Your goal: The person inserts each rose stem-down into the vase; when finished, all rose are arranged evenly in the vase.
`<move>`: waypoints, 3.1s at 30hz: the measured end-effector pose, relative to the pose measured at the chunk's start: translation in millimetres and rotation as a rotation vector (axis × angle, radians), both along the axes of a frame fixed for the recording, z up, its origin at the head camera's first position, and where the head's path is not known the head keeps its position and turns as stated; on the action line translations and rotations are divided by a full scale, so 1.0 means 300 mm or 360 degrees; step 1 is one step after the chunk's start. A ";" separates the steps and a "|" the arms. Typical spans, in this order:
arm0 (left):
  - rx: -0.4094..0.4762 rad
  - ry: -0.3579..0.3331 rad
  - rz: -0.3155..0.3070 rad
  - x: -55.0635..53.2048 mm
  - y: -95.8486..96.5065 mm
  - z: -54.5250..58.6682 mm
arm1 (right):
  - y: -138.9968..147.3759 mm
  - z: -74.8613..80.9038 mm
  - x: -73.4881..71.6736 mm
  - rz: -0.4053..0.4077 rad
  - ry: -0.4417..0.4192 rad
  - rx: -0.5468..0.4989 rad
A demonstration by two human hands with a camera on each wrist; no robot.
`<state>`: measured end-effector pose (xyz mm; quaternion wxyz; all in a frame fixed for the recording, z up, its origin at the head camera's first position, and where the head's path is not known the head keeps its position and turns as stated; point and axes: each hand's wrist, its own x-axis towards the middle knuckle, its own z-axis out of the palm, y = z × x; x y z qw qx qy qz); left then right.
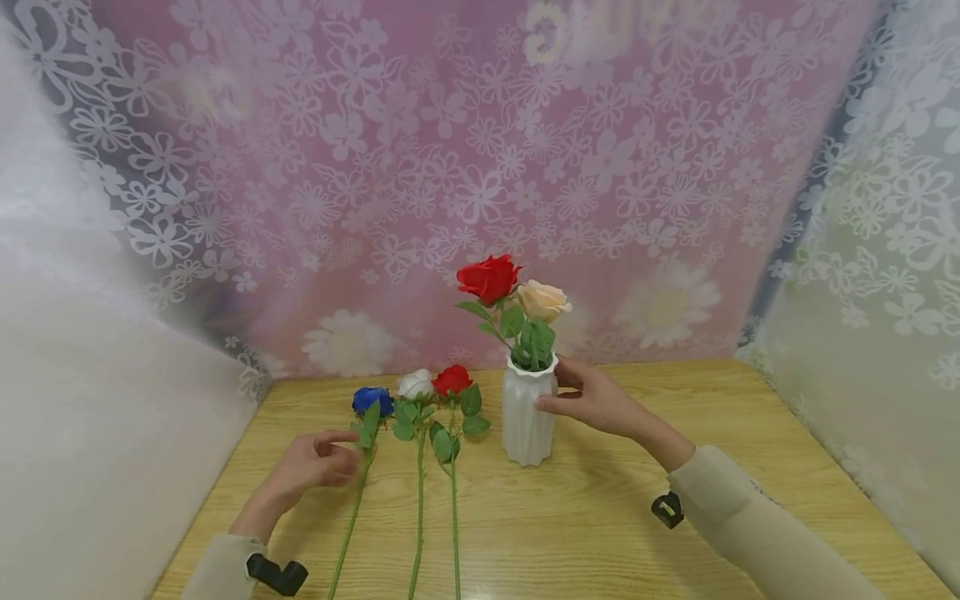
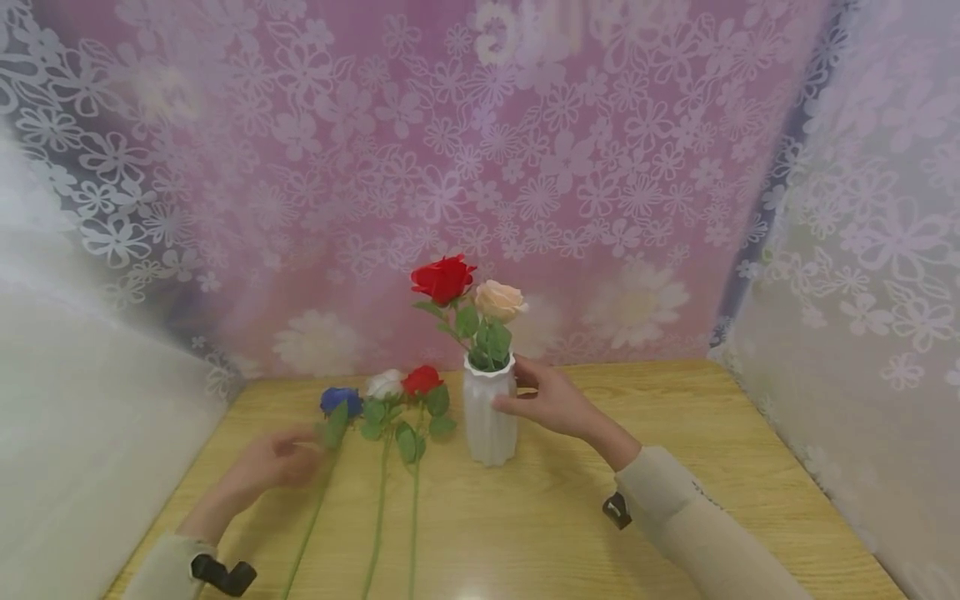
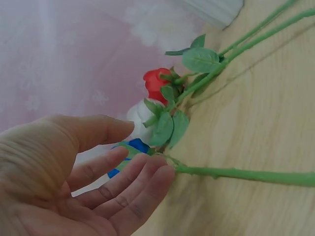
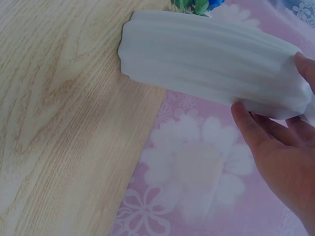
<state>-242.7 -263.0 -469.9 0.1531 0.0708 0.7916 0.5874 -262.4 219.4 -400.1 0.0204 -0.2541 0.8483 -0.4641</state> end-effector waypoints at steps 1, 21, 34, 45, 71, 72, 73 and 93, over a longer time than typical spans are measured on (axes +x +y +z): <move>-0.0017 -0.0010 0.0010 0.004 -0.006 -0.010 | 0.000 -0.001 0.000 0.0005 0.0006 0.0001; -0.0176 -0.0039 -0.0034 0.059 0.009 -0.086 | 0.001 -0.003 0.000 0.0016 0.0011 -0.0009; -0.0417 0.0025 0.0151 0.070 0.068 -0.073 | -0.004 0.005 0.005 0.0008 0.0002 0.0000; -0.0230 -0.0056 0.0095 0.042 0.022 -0.108 | -0.001 0.002 0.004 0.0003 0.0000 0.0019; 0.0284 0.0324 0.0293 0.024 0.127 0.141 | -0.002 0.001 0.004 -0.0011 -0.0012 0.0027; 0.0303 0.0349 0.0282 0.025 0.138 0.153 | -0.001 0.000 0.003 -0.0012 -0.0007 0.0029; 0.0329 0.0374 0.0273 0.024 0.149 0.165 | -0.001 0.000 0.003 -0.0011 -0.0002 0.0034; 0.0698 0.0710 0.0220 -0.013 0.389 0.353 | -0.002 0.005 0.006 0.0009 0.0017 0.0014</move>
